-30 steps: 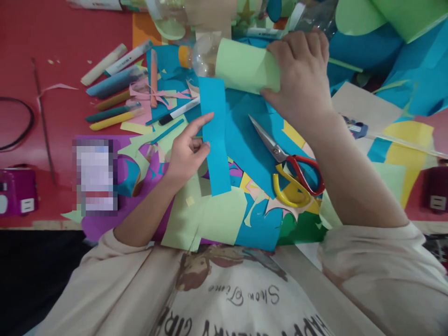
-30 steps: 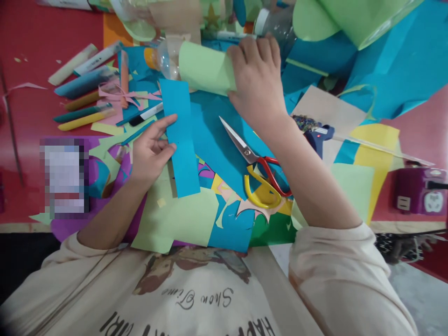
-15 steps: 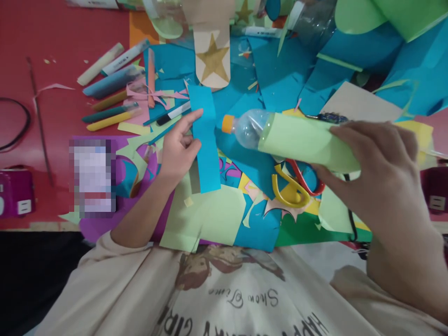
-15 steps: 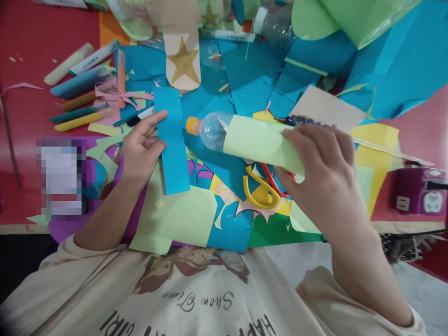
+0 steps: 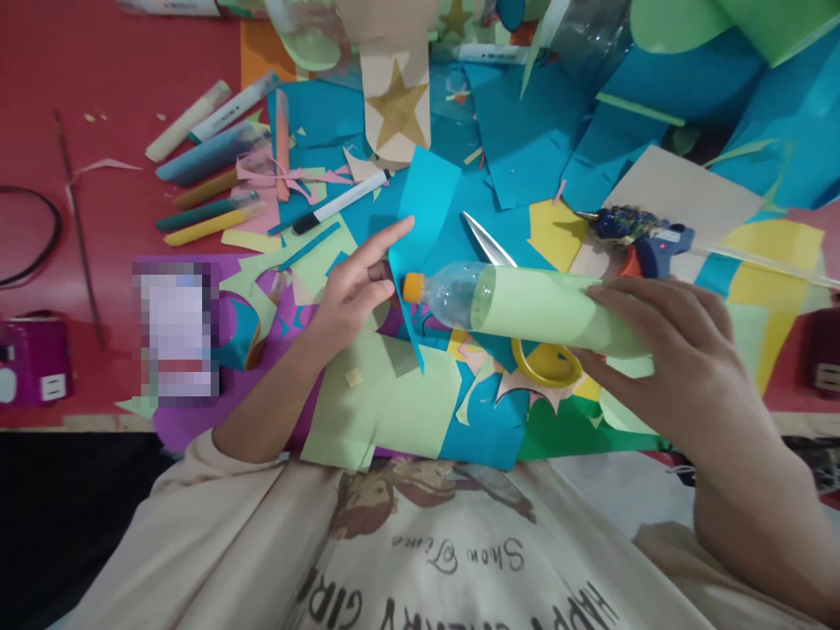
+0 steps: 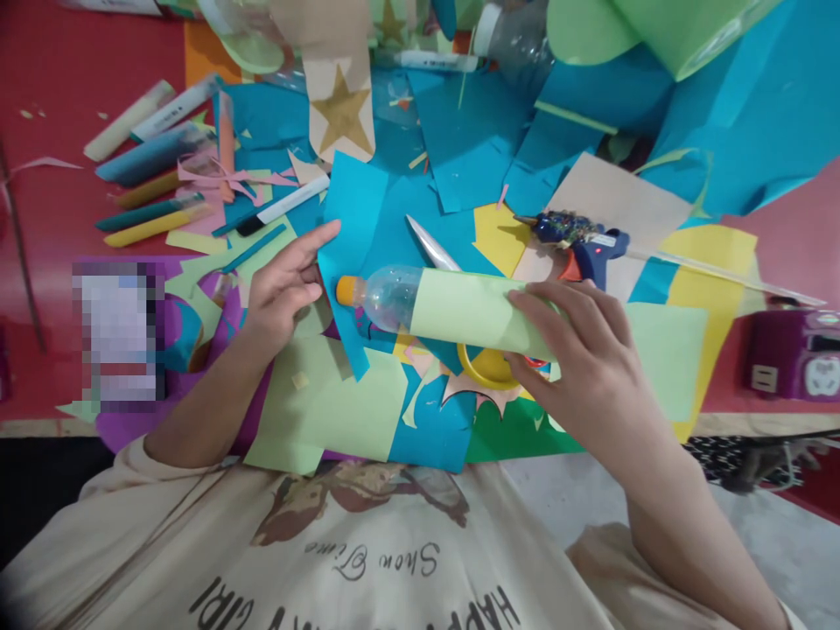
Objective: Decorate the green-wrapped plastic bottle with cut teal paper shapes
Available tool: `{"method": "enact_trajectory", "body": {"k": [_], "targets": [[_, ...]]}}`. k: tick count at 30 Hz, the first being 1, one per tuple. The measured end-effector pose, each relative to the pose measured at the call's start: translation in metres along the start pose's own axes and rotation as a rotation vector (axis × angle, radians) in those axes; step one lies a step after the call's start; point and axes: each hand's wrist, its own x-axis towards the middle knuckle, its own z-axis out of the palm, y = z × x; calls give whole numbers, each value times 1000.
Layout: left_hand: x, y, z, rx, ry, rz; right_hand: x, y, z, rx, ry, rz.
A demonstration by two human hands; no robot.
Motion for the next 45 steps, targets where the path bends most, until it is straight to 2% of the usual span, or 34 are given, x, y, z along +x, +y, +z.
{"method": "enact_trajectory", "body": {"k": [5,9,13,18,22,25,30,35,38,45], "targets": [[8,-1,-1,-256,-74,-30,2,0,3,35,6,12],[11,6,3,-266,-14,-159,0,-1,5,64,13,53],[12,6,4,-302,42,-151,-2,-3,5,73,39,69],[12,5,0,-189,-20,-106,-3,-2,4,57,41,79],[12,10,-8,-93,-121,10,-4,-1,6,34,58,75],[10,15,-11,-15,-174,9,-5,-1,6,30,49,65],[7,20,-10,144,-181,-54,-6,-4,6,23,41,57],[7,18,-10,269,-149,53,-6,-5,7,39,48,61],[5,18,-10,263,-159,77,-6,-6,7,50,33,69],[3,20,-11,212,-187,-24,-4,-4,8,41,45,43]]}}
